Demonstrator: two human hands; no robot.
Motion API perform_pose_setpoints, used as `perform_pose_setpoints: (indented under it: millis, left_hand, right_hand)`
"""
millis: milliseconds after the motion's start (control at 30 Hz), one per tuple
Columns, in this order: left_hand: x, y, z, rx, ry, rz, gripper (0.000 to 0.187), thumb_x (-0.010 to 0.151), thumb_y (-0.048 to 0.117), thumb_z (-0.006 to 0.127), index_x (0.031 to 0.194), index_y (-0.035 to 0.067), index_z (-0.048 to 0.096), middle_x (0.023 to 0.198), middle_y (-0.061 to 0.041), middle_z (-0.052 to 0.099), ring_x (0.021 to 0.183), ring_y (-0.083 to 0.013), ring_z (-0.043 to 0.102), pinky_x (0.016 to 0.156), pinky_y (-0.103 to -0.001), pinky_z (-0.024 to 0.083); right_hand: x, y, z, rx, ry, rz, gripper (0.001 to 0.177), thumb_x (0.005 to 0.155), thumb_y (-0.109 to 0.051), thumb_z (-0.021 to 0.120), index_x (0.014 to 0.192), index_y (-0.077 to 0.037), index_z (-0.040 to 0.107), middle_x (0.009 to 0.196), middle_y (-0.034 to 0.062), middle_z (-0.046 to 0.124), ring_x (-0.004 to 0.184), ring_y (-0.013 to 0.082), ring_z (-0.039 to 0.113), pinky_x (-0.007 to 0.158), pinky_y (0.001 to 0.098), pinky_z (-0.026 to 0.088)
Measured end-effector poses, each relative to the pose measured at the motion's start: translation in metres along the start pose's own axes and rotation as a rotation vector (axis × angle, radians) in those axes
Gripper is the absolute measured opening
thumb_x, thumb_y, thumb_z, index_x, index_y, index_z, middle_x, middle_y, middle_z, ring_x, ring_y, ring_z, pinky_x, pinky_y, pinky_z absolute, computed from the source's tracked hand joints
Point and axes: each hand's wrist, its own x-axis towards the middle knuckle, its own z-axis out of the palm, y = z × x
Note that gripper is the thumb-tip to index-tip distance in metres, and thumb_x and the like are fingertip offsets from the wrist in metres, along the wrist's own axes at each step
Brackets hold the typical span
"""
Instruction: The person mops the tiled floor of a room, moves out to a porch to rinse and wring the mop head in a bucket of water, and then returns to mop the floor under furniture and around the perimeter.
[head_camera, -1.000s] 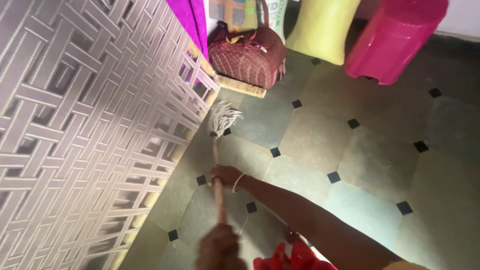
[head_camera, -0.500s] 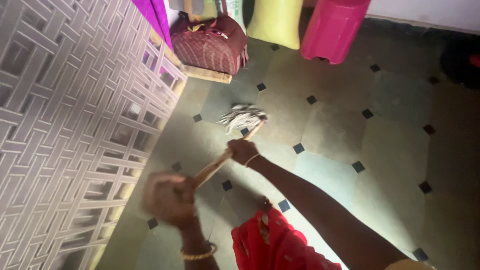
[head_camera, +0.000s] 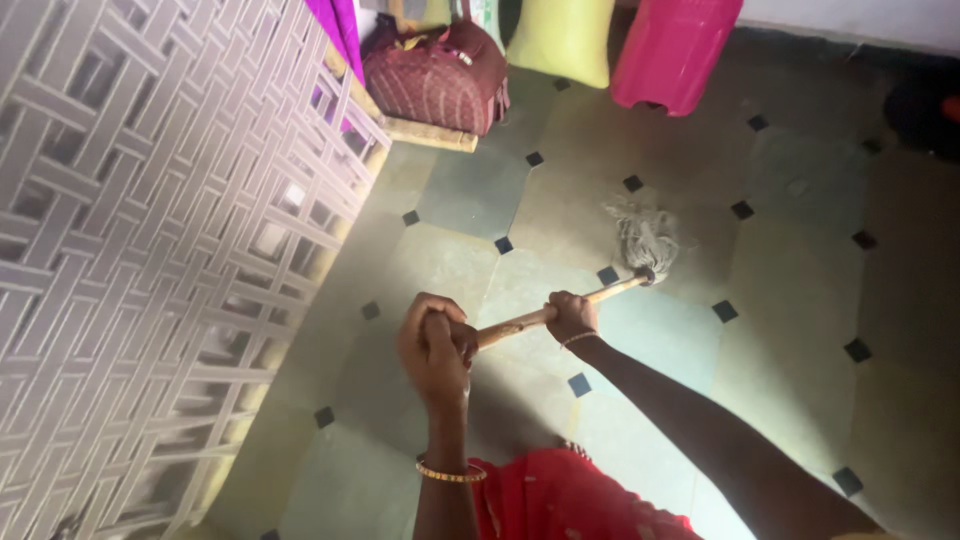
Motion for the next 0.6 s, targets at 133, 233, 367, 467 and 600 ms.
perform_pose_setpoints:
  millis: [133, 233, 367, 467, 600]
  left_hand:
    - [-0.022, 0.034, -0.034, 0.116, 0.070, 0.054, 0.026, 0.095, -0.003, 0.037, 0.077, 0.001, 0.056, 0.054, 0.000, 0.048, 0.040, -0.0040, 0.037, 0.036, -0.024, 0.031]
    - [-0.046, 0.043, -0.058, 0.188, 0.096, 0.105, 0.024, 0.096, -0.003, 0.041, 0.080, 0.001, 0.058, 0.058, -0.003, 0.051, 0.043, -0.0051, 0.040, 0.039, -0.024, 0.031]
    - [-0.087, 0.039, -0.084, 0.576, 0.065, 0.334, 0.019, 0.091, -0.004, 0.046, 0.086, 0.002, 0.063, 0.070, -0.007, 0.061, 0.055, -0.0089, 0.049, 0.050, -0.027, 0.038]
    - [-0.124, 0.053, -0.108, 0.729, 0.143, 0.158, 0.019, 0.089, -0.001, 0.051, 0.081, 0.002, 0.068, 0.058, -0.007, 0.062, 0.042, -0.0106, 0.047, 0.043, -0.031, 0.034]
    - [-0.161, 0.121, -0.176, 0.796, 0.433, 0.433, 0.014, 0.094, -0.001, 0.048, 0.087, 0.000, 0.060, 0.076, -0.008, 0.056, 0.066, -0.0097, 0.050, 0.058, -0.027, 0.040]
  right_hand:
    - [0.008, -0.051, 0.010, 0.040, -0.066, -0.143, 0.011, 0.084, -0.026, 0.067, 0.082, -0.015, 0.068, 0.085, 0.0087, 0.070, 0.083, 0.0351, 0.069, 0.071, 0.0493, 0.056]
    - [0.027, -0.086, 0.040, 0.100, -0.069, -0.206, 0.011, 0.086, -0.026, 0.068, 0.085, -0.016, 0.067, 0.089, 0.0097, 0.068, 0.087, 0.0368, 0.068, 0.074, 0.0501, 0.055]
    - [0.034, -0.135, 0.102, 0.291, 0.016, -0.516, 0.014, 0.084, -0.025, 0.072, 0.090, -0.015, 0.066, 0.092, 0.0115, 0.064, 0.092, 0.0375, 0.064, 0.076, 0.0488, 0.055]
    - [0.010, -0.205, 0.151, 0.284, -0.085, -0.730, 0.015, 0.076, -0.018, 0.070, 0.091, -0.020, 0.069, 0.106, 0.0070, 0.067, 0.106, 0.0343, 0.066, 0.090, 0.0454, 0.055]
    - [-0.070, -0.337, 0.204, 0.255, -0.342, -0.897, 0.019, 0.078, -0.023, 0.071, 0.096, -0.021, 0.077, 0.109, 0.0089, 0.071, 0.108, 0.0316, 0.068, 0.098, 0.0456, 0.052]
